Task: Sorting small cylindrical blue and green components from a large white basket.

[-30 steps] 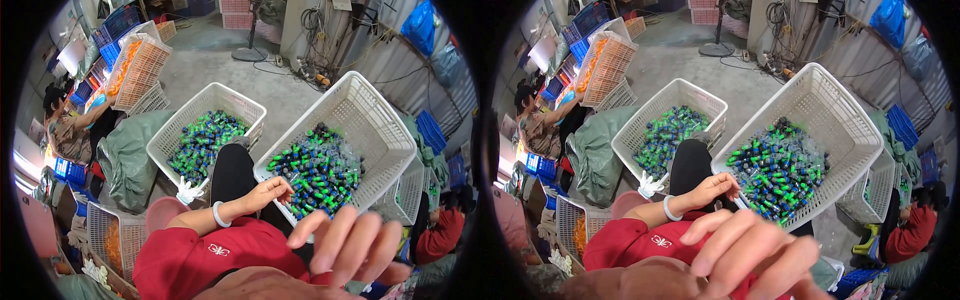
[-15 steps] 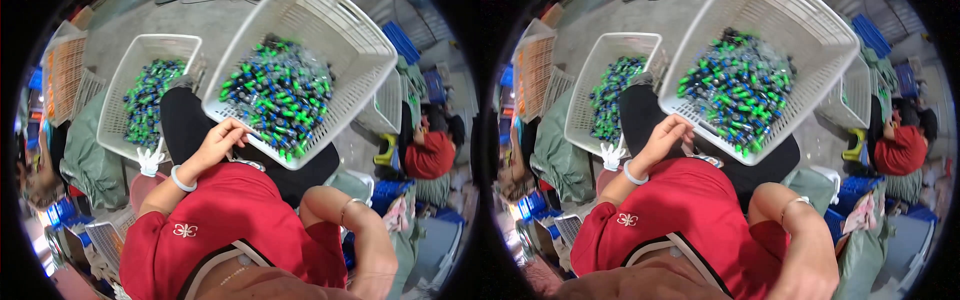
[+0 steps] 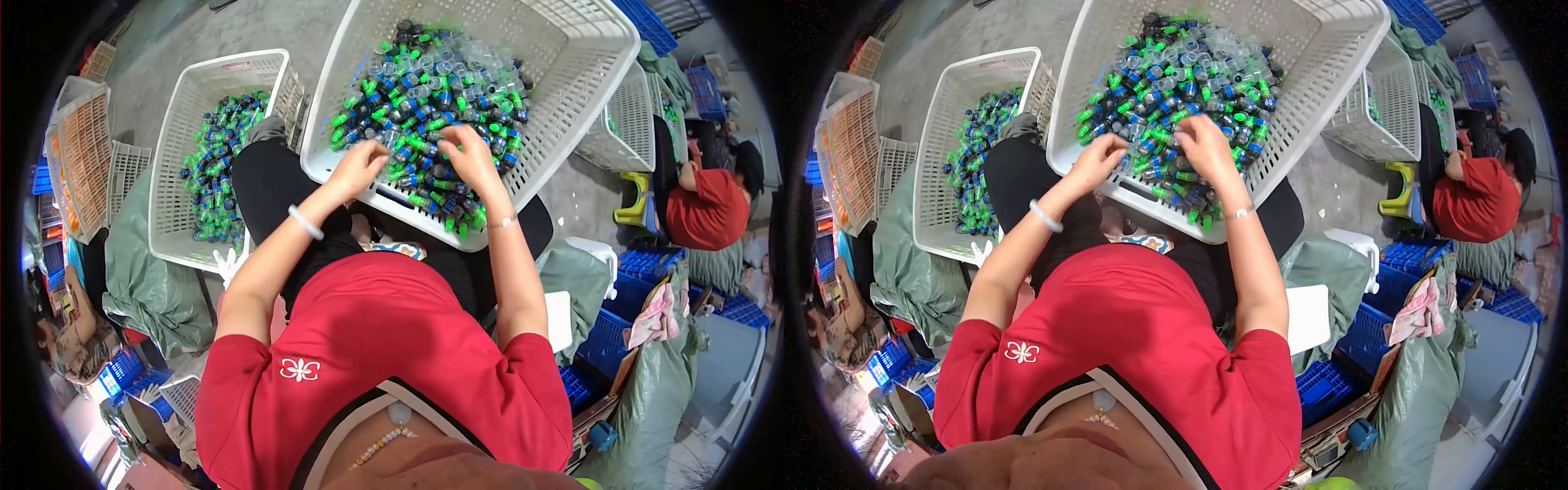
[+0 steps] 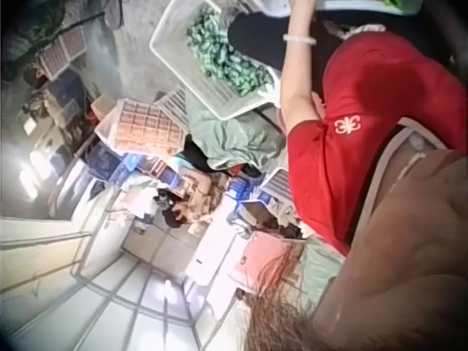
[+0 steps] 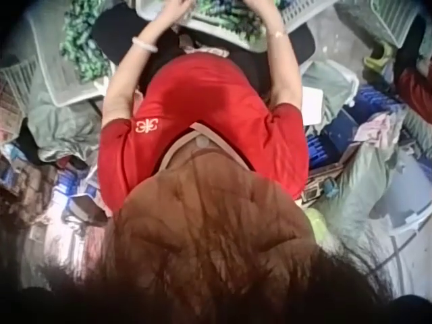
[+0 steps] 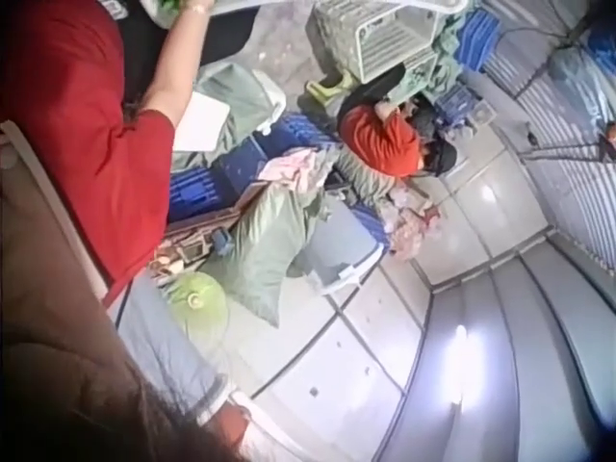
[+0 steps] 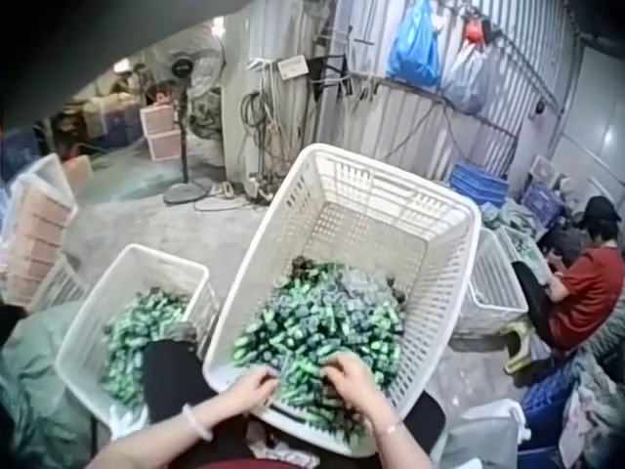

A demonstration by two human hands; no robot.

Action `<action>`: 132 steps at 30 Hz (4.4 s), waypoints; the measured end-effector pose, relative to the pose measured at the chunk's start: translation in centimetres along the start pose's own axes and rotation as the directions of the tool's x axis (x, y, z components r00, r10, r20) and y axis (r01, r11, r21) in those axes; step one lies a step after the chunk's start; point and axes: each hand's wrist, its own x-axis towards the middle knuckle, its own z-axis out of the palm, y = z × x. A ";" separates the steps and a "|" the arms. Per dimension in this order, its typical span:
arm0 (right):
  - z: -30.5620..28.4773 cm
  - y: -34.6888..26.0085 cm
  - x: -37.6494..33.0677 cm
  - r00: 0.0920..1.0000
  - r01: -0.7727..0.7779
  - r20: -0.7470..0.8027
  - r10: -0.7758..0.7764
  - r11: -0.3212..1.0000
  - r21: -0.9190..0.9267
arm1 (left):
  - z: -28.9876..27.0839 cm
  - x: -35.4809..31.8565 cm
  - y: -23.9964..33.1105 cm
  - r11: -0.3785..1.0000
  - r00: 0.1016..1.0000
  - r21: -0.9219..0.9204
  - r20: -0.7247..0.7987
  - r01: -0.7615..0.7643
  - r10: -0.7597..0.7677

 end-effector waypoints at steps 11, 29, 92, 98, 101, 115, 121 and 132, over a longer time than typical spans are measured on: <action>5.7 2.9 12.8 0.946 0.264 0.002 -0.324 0.766 -0.587 | 2.4 12.7 -0.2 0.765 0.992 0.639 -0.126 0.081 0.001; 5.2 2.8 10.7 0.961 0.229 -0.021 -0.275 0.839 -0.494 | -1.9 2.7 0.5 0.642 0.893 -0.722 -0.077 0.257 -0.444; 5.5 4.6 13.5 0.938 -0.063 -0.236 -0.254 0.544 -0.837 | -0.3 7.1 0.0 0.753 0.914 0.649 -0.235 -0.105 0.331; 4.5 6.8 12.5 0.938 0.016 -0.170 -0.302 0.528 -0.849 | 3.1 12.1 -2.5 0.625 0.992 0.781 -0.060 -0.025 0.115; 4.6 6.3 12.1 0.931 0.046 -0.179 -0.317 0.590 -0.806 | 2.7 11.7 -3.7 0.668 0.983 0.743 -0.080 -0.052 0.165; 1.1 -0.6 8.0 0.886 0.454 0.088 -0.456 0.811 -0.368 | -3.9 4.7 0.5 0.843 0.981 -0.514 -0.009 0.160 -0.192; 0.0 -3.5 4.5 0.870 0.482 0.259 -0.421 0.837 -0.260 | -3.5 3.4 3.1 0.938 0.988 -0.338 0.095 -0.083 0.122; 2.9 -3.3 1.8 0.852 -0.337 0.504 0.143 0.886 0.318 | -2.0 0.1 5.0 0.878 0.903 0.212 0.115 -0.429 0.414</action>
